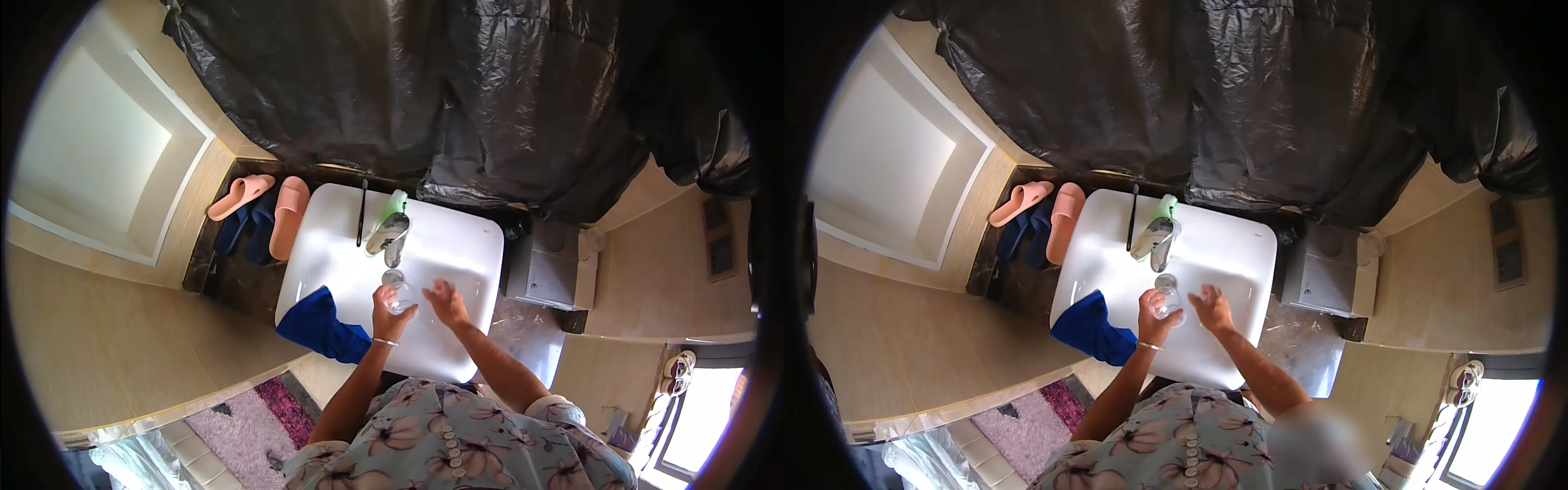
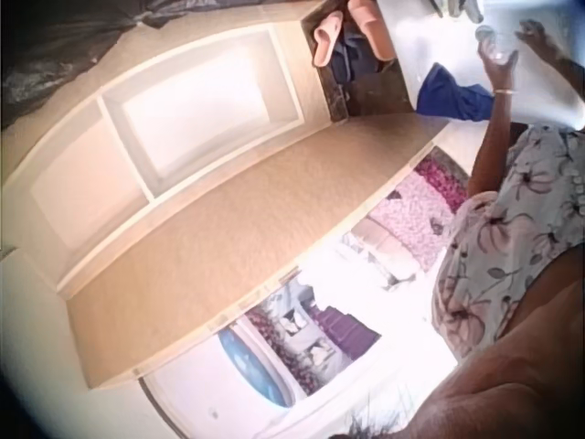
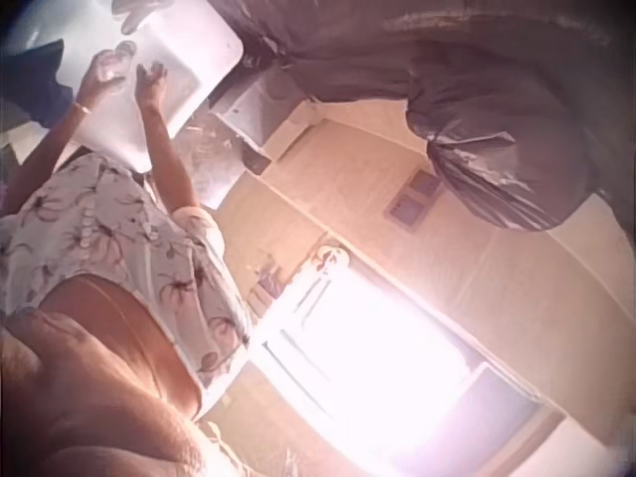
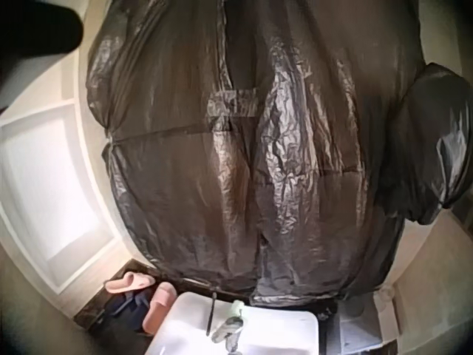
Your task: The person folds several towels and places them on a windowsill. They then wash their hands at the sink, dry them with a blue cloth, and wipe the countertop. Finally, they arrange a pair of pink slippers and a pair of blue slippers on the floor.
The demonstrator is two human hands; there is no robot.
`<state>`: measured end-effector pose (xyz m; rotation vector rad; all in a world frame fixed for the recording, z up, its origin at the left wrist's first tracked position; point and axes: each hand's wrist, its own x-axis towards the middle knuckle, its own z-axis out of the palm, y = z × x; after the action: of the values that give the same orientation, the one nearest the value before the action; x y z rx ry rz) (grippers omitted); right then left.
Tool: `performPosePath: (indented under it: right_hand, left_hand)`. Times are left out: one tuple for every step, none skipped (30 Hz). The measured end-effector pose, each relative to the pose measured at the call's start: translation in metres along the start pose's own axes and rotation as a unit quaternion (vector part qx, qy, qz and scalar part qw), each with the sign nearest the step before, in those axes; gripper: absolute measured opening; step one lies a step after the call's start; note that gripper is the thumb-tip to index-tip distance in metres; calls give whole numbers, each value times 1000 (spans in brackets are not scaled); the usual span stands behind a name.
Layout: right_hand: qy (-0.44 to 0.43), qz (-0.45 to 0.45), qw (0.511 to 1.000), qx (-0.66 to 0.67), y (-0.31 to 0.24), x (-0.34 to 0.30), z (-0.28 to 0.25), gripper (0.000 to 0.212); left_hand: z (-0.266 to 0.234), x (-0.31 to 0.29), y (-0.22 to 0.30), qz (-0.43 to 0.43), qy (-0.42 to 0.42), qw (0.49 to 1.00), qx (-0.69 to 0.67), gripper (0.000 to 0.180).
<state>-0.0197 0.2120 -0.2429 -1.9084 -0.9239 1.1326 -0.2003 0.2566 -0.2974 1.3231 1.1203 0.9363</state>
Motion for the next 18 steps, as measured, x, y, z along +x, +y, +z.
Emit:
performPosePath:
  right_hand:
    - [46, -45, 998, -11, -19, 8, 1, 42]
    - [-5, -21, 995, 92, -46, 13, 3, 44]
    - [-47, 15, 980, 191, -72, 18, 4, 46]
    - [-77, 49, 967, 238, -93, 23, 10, 46]
    - [-103, 87, 950, 281, -114, 27, 17, 46]
    - [-109, 96, 941, 304, -124, 34, 25, 45]
    - [-107, 109, 931, 330, -128, 41, 30, 45]
    - [-105, 121, 921, 355, -133, 50, 35, 44]
    - [-108, 124, 913, 373, -127, 64, 43, 44]
    - [-115, 121, 914, 369, -137, 66, 51, 44]
    - [-122, 115, 916, 365, -148, 68, 59, 45]
    - [-106, 119, 916, 369, -142, 73, 58, 45]
    - [-96, 111, 916, 372, -135, 76, 53, 45]
    - [-92, 115, 916, 372, -129, 77, 51, 44]
    - [-86, 120, 916, 374, -121, 78, 49, 44]
    - [-87, 122, 916, 371, -120, 78, 49, 43]
    - [-94, 118, 916, 371, -123, 77, 47, 42]
    - [-94, 103, 924, 356, -127, 73, 44, 41]
  left_hand:
    - [-4, 8, -17, -10, 16, 1000, 14, 91]
    - [-8, 16, -28, -18, 25, 999, 19, 90]
    - [-7, 24, -33, -22, 27, 999, 19, 89]
    - [-4, 32, -33, -13, 15, 1000, 6, 89]
    - [-1, 39, -31, -5, -1, 1000, -18, 88]
    - [3, 50, -30, 14, -28, 997, -74, 85]
    - [7, 53, -18, 21, -36, 999, -12, 81]
    - [11, 56, -7, 29, -44, 997, 50, 78]
    - [14, 70, -33, 4, -62, 996, -71, 78]
    - [9, 87, -64, -21, -58, 980, -187, 79]
    - [2, 103, -90, -55, -46, 914, -400, 79]
    - [10, 99, -77, -28, -43, 962, -267, 80]
    - [17, 94, -60, -3, -35, 993, -110, 80]
    - [21, 88, -40, 18, -17, 999, 37, 81]
    - [19, 79, -13, -1, -18, 998, 62, 81]
    - [18, 80, -6, -10, -18, 998, 57, 82]
    - [16, 80, -2, -19, -16, 998, 51, 83]
    - [15, 82, 2, -28, -13, 999, 45, 84]
